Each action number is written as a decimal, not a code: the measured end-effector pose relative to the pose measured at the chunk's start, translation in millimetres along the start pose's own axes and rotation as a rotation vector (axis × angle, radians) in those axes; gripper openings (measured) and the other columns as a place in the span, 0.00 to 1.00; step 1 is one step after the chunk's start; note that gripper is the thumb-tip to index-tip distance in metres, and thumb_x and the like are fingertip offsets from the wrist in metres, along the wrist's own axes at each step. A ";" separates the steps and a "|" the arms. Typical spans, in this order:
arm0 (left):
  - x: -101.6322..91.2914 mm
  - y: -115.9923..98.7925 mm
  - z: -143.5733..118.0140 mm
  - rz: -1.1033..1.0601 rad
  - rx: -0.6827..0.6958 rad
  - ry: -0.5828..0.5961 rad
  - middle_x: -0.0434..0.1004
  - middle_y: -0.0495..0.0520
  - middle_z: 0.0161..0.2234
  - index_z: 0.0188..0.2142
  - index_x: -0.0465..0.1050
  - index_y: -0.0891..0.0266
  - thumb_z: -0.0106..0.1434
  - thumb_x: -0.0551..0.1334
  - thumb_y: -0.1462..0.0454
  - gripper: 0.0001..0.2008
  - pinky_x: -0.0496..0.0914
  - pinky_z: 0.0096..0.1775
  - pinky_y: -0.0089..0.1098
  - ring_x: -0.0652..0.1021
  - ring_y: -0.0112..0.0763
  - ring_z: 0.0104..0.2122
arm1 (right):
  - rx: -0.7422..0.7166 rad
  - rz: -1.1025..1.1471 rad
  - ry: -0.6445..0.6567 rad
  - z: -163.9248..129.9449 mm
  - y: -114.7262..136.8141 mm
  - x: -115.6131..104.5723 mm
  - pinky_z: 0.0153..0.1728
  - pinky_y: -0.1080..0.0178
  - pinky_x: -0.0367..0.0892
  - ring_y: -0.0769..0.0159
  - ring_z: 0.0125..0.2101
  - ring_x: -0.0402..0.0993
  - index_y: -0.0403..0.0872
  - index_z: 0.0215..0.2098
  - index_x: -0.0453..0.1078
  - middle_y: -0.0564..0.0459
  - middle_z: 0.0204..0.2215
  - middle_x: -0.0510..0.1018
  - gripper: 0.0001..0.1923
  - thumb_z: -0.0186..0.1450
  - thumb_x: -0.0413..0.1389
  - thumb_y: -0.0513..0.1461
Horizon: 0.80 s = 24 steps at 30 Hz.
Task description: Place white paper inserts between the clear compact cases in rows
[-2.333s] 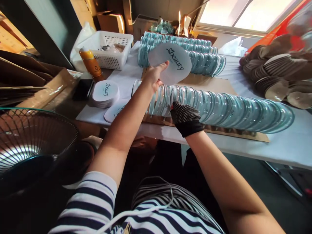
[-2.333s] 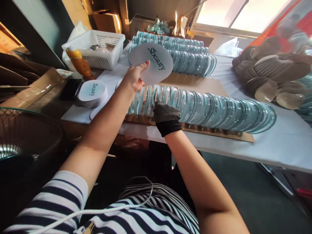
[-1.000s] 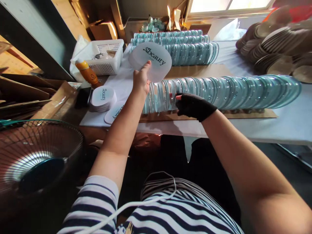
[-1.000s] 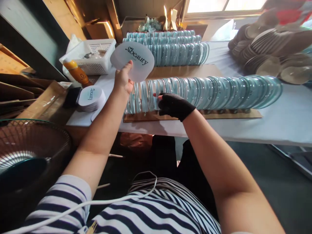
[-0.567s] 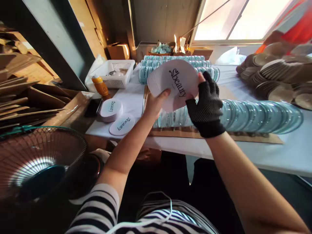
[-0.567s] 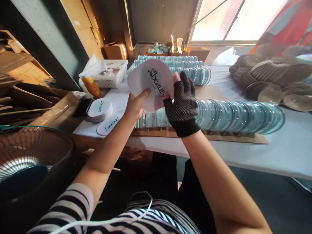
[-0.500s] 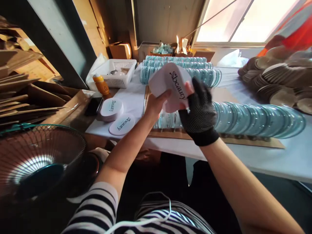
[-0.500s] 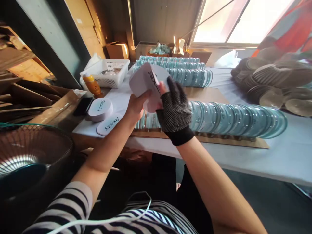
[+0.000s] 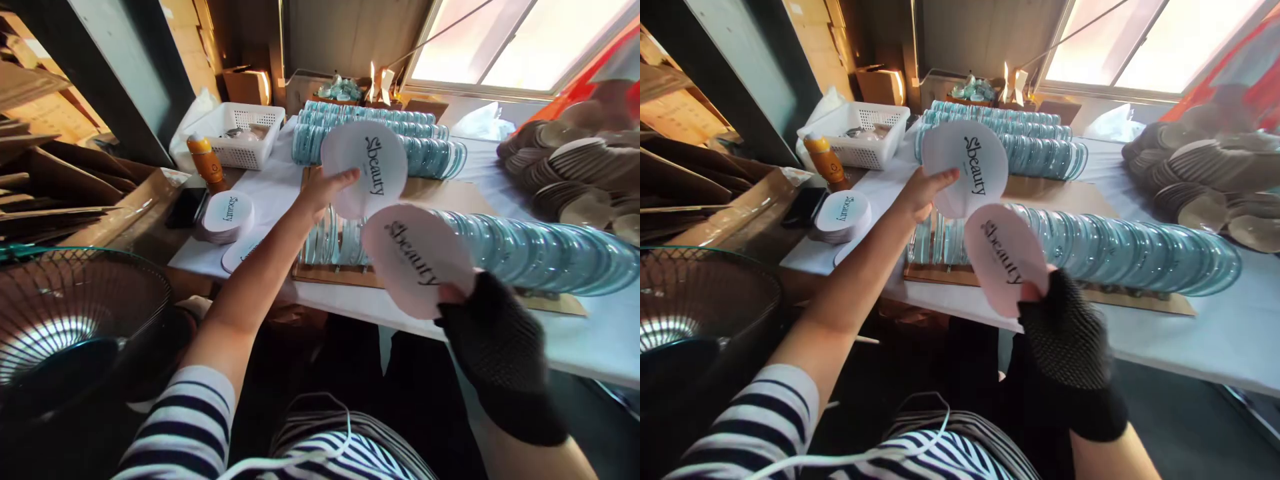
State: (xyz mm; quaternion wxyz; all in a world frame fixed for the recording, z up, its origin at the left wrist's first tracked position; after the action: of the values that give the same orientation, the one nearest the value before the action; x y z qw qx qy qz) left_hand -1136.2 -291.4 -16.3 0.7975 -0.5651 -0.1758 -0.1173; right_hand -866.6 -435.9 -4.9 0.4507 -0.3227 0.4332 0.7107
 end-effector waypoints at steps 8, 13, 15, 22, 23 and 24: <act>-17.5 7.7 6.8 -0.208 -0.106 -0.174 0.75 0.64 0.55 0.52 0.71 0.65 0.60 0.66 0.68 0.20 0.66 0.59 0.52 0.72 0.47 0.59 | -0.286 0.019 0.414 43.6 79.0 89.3 0.33 0.54 0.68 0.52 0.32 0.76 0.48 0.57 0.66 0.40 0.37 0.80 0.23 0.65 0.45 0.41; -22.3 9.5 8.1 -0.226 -0.113 -0.231 0.75 0.63 0.54 0.52 0.71 0.64 0.60 0.67 0.66 0.20 0.67 0.59 0.51 0.71 0.49 0.60 | -0.174 0.027 0.386 57.0 77.2 98.2 0.31 0.57 0.63 0.53 0.29 0.75 0.44 0.53 0.65 0.41 0.31 0.78 0.20 0.69 0.44 0.46; -23.2 10.0 8.9 -0.227 -0.109 -0.241 0.76 0.62 0.53 0.52 0.70 0.64 0.60 0.67 0.66 0.20 0.67 0.59 0.51 0.71 0.50 0.60 | -0.170 0.106 0.310 54.1 70.1 93.2 0.31 0.60 0.62 0.57 0.29 0.74 0.45 0.47 0.67 0.44 0.29 0.78 0.16 0.69 0.45 0.45; -21.8 8.2 7.1 -0.159 -0.128 -0.247 0.79 0.57 0.49 0.53 0.70 0.63 0.67 0.60 0.65 0.15 0.69 0.57 0.52 0.74 0.46 0.57 | -0.157 0.199 0.303 65.6 75.3 115.0 0.32 0.63 0.63 0.60 0.30 0.74 0.46 0.38 0.69 0.45 0.30 0.79 0.08 0.65 0.49 0.38; -23.9 6.9 7.1 -0.130 -0.119 -0.253 0.80 0.56 0.48 0.53 0.71 0.62 0.67 0.60 0.65 0.15 0.69 0.57 0.53 0.74 0.45 0.57 | -0.181 0.140 0.306 66.4 80.4 118.9 0.33 0.61 0.64 0.58 0.31 0.75 0.45 0.39 0.70 0.43 0.32 0.80 0.10 0.66 0.48 0.38; -26.3 5.6 7.2 -0.098 -0.113 -0.259 0.80 0.55 0.48 0.53 0.71 0.60 0.67 0.61 0.64 0.15 0.69 0.56 0.54 0.74 0.45 0.57 | -0.204 0.082 0.301 65.9 84.7 121.5 0.34 0.60 0.64 0.56 0.33 0.75 0.45 0.41 0.70 0.40 0.34 0.80 0.11 0.67 0.47 0.38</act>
State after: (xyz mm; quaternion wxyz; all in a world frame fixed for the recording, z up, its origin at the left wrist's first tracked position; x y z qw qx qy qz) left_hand -1159.0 -283.0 -29.7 0.7283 -0.6103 -0.2977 -0.0920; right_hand -995.9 -350.7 -53.1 0.3161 -0.4516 0.4342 0.7124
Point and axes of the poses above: each hand's wrist, its own z-axis towards the middle knuckle, its own x-axis out of the palm, y = z × x, the point moved 7 cm from there along z, towards the middle knuckle
